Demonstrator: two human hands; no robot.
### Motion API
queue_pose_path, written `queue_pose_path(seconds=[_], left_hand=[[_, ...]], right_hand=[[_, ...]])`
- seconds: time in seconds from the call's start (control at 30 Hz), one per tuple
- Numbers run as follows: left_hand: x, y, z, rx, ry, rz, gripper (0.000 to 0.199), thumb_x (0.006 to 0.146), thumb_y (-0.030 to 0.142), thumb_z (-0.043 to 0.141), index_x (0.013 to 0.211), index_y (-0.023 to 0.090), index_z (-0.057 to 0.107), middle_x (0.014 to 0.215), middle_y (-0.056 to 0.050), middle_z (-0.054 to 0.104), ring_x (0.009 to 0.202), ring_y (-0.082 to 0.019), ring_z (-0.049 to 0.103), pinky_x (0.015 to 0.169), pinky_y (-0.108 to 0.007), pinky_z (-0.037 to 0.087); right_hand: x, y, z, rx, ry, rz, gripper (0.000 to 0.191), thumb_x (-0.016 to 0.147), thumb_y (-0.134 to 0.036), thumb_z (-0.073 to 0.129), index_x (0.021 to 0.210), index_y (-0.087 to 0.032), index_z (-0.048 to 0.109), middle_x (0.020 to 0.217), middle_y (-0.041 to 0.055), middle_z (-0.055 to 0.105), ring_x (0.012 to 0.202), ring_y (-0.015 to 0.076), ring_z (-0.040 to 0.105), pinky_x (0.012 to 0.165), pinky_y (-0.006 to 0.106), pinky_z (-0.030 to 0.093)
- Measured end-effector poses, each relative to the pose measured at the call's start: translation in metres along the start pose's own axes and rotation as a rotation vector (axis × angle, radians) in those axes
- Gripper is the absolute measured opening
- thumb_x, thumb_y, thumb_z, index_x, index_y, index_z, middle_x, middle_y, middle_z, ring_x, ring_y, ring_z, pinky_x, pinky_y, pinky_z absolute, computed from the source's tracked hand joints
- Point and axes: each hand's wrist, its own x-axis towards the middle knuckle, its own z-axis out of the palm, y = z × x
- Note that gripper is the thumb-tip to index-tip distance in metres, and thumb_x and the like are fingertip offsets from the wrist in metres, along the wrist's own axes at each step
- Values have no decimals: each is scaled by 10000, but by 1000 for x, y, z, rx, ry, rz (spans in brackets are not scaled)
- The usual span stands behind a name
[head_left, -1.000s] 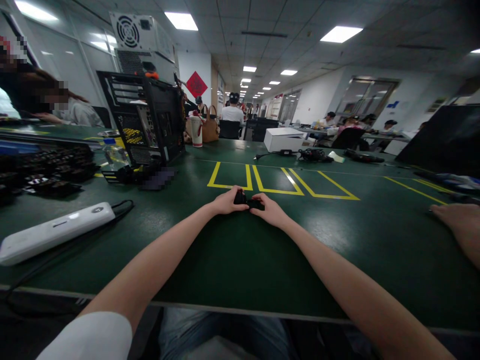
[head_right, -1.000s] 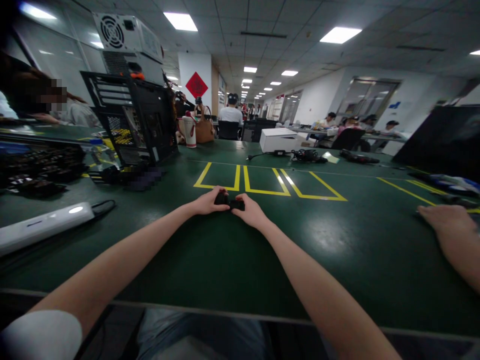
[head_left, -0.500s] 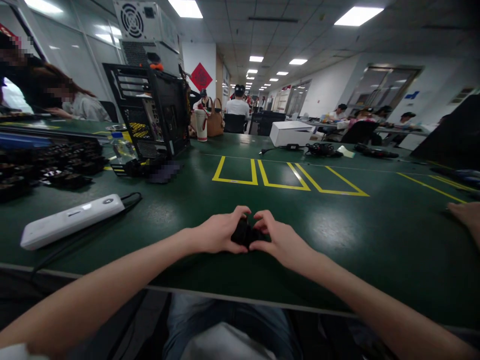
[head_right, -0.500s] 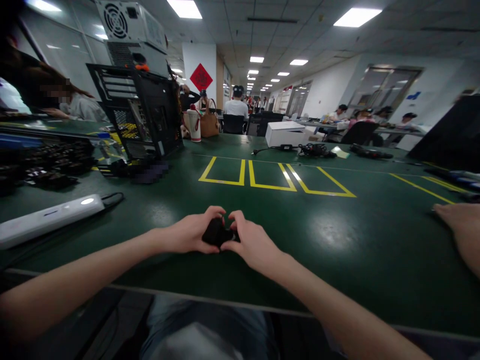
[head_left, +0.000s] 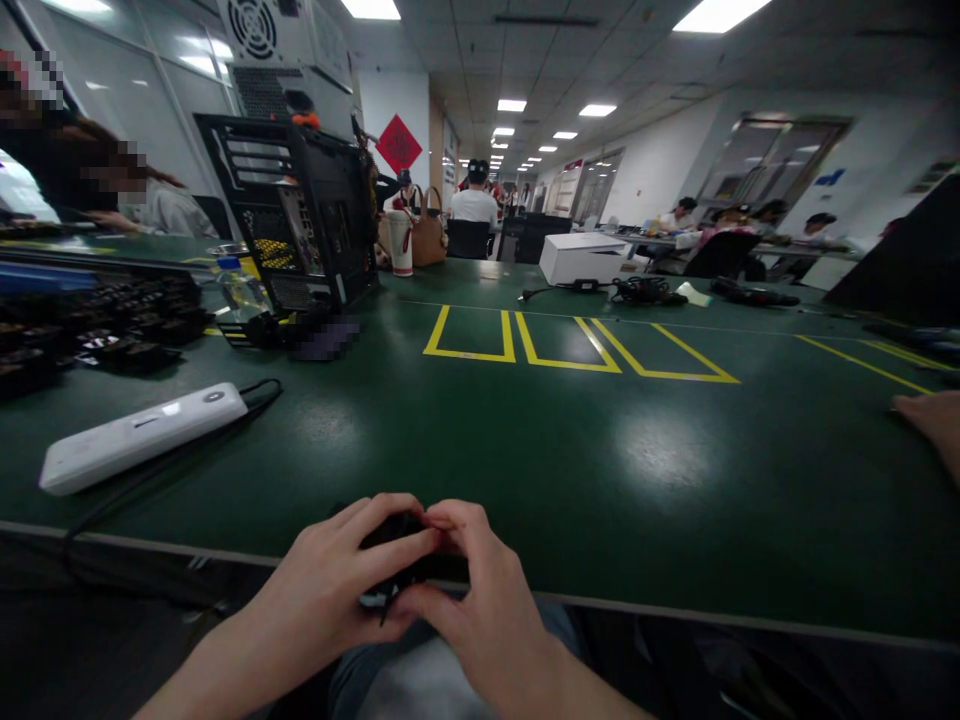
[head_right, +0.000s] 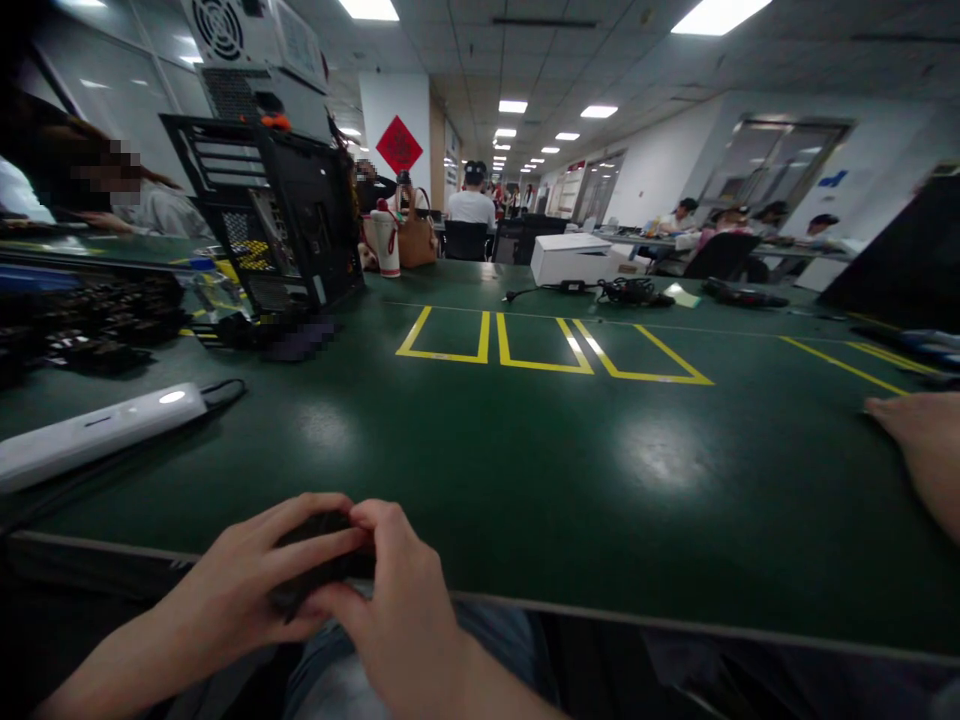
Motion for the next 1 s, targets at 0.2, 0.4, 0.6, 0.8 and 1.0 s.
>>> queue_pose_path(seconds=[0.2, 0.4, 0.6, 0.8, 1.0], left_hand=[[-11, -7, 0, -86, 75, -66, 478, 640, 195, 533, 1102, 295, 463, 1140, -46, 459, 963, -201, 524, 763, -284, 480], [-13, -12, 1, -89, 132, -143, 443, 660, 236, 543, 1090, 320, 477, 1090, -39, 495, 953, -211, 535, 738, -277, 492], [-15, -17, 3, -76, 83, -127, 447, 666, 276, 564, 1102, 321, 482, 1111, -45, 494, 949, -216, 543, 734, -272, 489], [-21, -15, 2, -77, 64, -134, 380, 679, 278, 540, 1053, 267, 473, 1117, -55, 486, 971, -203, 530, 776, -268, 473], [-53, -72, -17, 29, 22, -436, 352, 738, 395, 474, 1069, 328, 374, 1067, 21, 496, 925, -191, 541, 778, -312, 454]], right_hand=[[2, -8, 7, -58, -24, -103, 518, 607, -295, 670, 1068, -249, 437, 1038, 22, 574, 945, 187, 548, 831, 328, 440], [5, -13, 9, 26, -74, -74, 451, 685, -137, 562, 1091, -280, 427, 1071, 0, 545, 991, 162, 518, 873, 327, 418], [16, -16, 13, 59, -44, -76, 478, 610, -181, 656, 1033, -274, 453, 986, 0, 565, 926, 165, 535, 835, 327, 426], [12, -15, 8, -113, -156, -113, 491, 629, -350, 648, 1064, -242, 449, 1003, 29, 548, 916, 187, 527, 794, 339, 444], [-11, 0, -38, -337, -24, -109, 258, 727, -249, 553, 981, -255, 510, 1044, 40, 539, 981, 198, 513, 841, 362, 431]])
